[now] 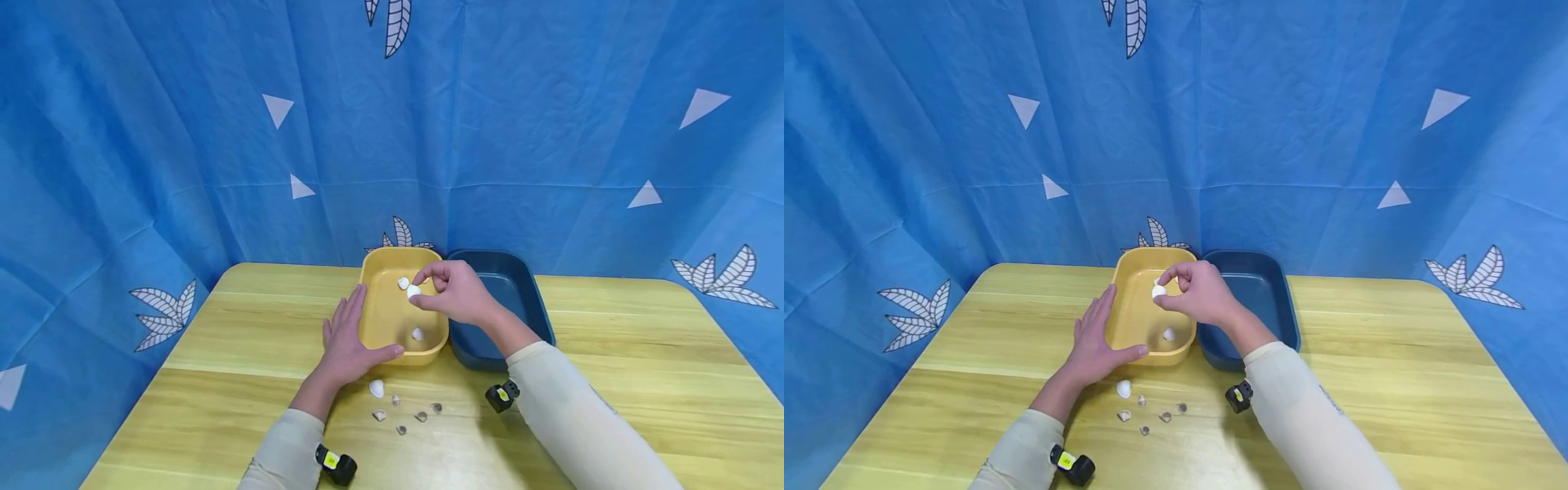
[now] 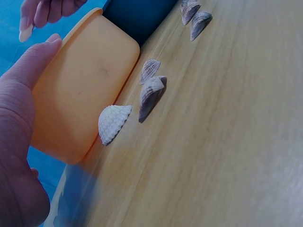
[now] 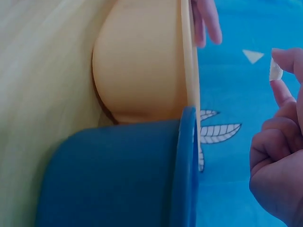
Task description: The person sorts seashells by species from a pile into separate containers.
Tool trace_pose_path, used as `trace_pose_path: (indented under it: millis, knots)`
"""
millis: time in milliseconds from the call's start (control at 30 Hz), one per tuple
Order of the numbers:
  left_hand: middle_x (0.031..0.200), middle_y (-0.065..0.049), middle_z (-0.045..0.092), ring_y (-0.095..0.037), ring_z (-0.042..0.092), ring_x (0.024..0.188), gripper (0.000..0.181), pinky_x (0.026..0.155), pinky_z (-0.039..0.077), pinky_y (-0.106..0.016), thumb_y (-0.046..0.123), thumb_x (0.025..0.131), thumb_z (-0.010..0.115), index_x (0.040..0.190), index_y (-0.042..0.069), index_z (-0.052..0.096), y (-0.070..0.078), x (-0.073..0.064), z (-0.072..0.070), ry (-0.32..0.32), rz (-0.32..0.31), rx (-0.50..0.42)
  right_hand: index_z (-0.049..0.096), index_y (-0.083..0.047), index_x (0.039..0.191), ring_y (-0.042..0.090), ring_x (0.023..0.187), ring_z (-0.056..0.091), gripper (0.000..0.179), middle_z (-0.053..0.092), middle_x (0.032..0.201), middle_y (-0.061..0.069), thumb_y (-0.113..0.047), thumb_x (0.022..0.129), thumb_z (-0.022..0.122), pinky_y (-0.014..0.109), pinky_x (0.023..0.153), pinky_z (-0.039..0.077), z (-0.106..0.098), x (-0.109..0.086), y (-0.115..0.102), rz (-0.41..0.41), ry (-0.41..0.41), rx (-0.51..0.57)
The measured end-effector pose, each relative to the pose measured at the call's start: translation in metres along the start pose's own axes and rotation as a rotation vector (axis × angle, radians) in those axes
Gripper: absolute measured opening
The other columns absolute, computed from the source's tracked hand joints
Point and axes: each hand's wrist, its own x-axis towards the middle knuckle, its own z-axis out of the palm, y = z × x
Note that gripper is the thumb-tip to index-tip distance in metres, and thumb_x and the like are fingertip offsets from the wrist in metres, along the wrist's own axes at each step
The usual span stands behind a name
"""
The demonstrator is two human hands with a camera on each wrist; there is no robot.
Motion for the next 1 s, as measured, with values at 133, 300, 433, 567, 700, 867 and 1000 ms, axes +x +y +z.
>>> trace_pose_path:
  millis: [133, 300, 433, 567, 700, 867, 1000]
  knots:
    - [0.166, 0.011, 0.006, -0.034, 0.004, 0.150, 0.125, 0.110, -0.006, -0.068, 0.061, 0.070, 0.083, 0.163, 0.024, 0.008, -0.001, 0.000, 0.000, 0.001, 0.004, 0.005, 0.074, -0.010, 0.094, 0.018, 0.047, 0.027, 0.018, 0.029, 0.054, -0.002, -0.018, 0.082, 0.084, 0.030, 0.047, 0.027, 0.000, 0.012, 0.010, 0.027, 0.048, 0.025]
    - [0.166, 0.010, 0.007, -0.033, 0.003, 0.150, 0.125, 0.110, -0.006, -0.068, 0.062, 0.070, 0.083, 0.162, 0.026, 0.006, 0.000, 0.000, 0.000, -0.005, 0.002, 0.005, 0.076, -0.012, 0.095, 0.018, 0.046, 0.028, 0.017, 0.028, 0.054, -0.002, -0.022, 0.084, 0.083, 0.029, 0.046, 0.027, 0.000, 0.021, 0.022, 0.083, 0.104, 0.051]
    - [0.165, 0.015, 0.004, -0.032, 0.002, 0.150, 0.125, 0.111, -0.007, -0.066, 0.063, 0.070, 0.082, 0.162, 0.026, 0.006, 0.001, 0.000, 0.000, -0.011, -0.006, 0.001, 0.076, -0.011, 0.097, 0.018, 0.046, 0.031, 0.020, 0.031, 0.054, -0.001, -0.024, 0.084, 0.082, 0.029, 0.047, 0.030, 0.000, 0.025, 0.027, 0.141, 0.131, 0.048]
    - [0.165, 0.015, 0.004, -0.032, 0.002, 0.150, 0.125, 0.111, -0.007, -0.066, 0.061, 0.070, 0.083, 0.163, 0.025, 0.007, 0.001, 0.000, 0.000, -0.007, -0.006, 0.002, 0.075, -0.009, 0.099, 0.018, 0.049, 0.031, 0.023, 0.031, 0.056, -0.001, -0.025, 0.084, 0.083, 0.030, 0.049, 0.030, 0.002, 0.028, 0.033, 0.193, 0.155, 0.044]
    - [0.165, 0.014, 0.005, -0.033, 0.003, 0.150, 0.125, 0.111, -0.006, -0.067, 0.060, 0.070, 0.084, 0.163, 0.024, 0.008, 0.001, 0.000, 0.001, -0.004, -0.001, 0.002, 0.075, -0.008, 0.099, 0.018, 0.050, 0.031, 0.025, 0.030, 0.057, -0.001, -0.026, 0.083, 0.083, 0.029, 0.050, 0.030, 0.005, 0.028, 0.044, 0.232, 0.173, 0.033]
    - [0.166, 0.012, 0.005, -0.034, 0.004, 0.150, 0.125, 0.111, -0.006, -0.067, 0.059, 0.071, 0.084, 0.163, 0.024, 0.007, 0.001, 0.000, 0.001, -0.003, 0.001, 0.002, 0.075, -0.007, 0.098, 0.018, 0.050, 0.032, 0.024, 0.031, 0.057, 0.000, -0.024, 0.082, 0.084, 0.030, 0.050, 0.030, 0.009, 0.028, 0.052, 0.228, 0.193, 0.045]
    - [0.166, 0.013, 0.005, -0.033, 0.003, 0.150, 0.125, 0.111, -0.006, -0.066, 0.061, 0.070, 0.083, 0.162, 0.028, 0.006, 0.000, 0.000, 0.001, -0.002, -0.006, 0.005, 0.075, -0.007, 0.097, 0.018, 0.050, 0.032, 0.024, 0.032, 0.056, -0.001, -0.022, 0.082, 0.085, 0.030, 0.050, 0.031, 0.012, 0.029, 0.055, 0.219, 0.205, 0.058]
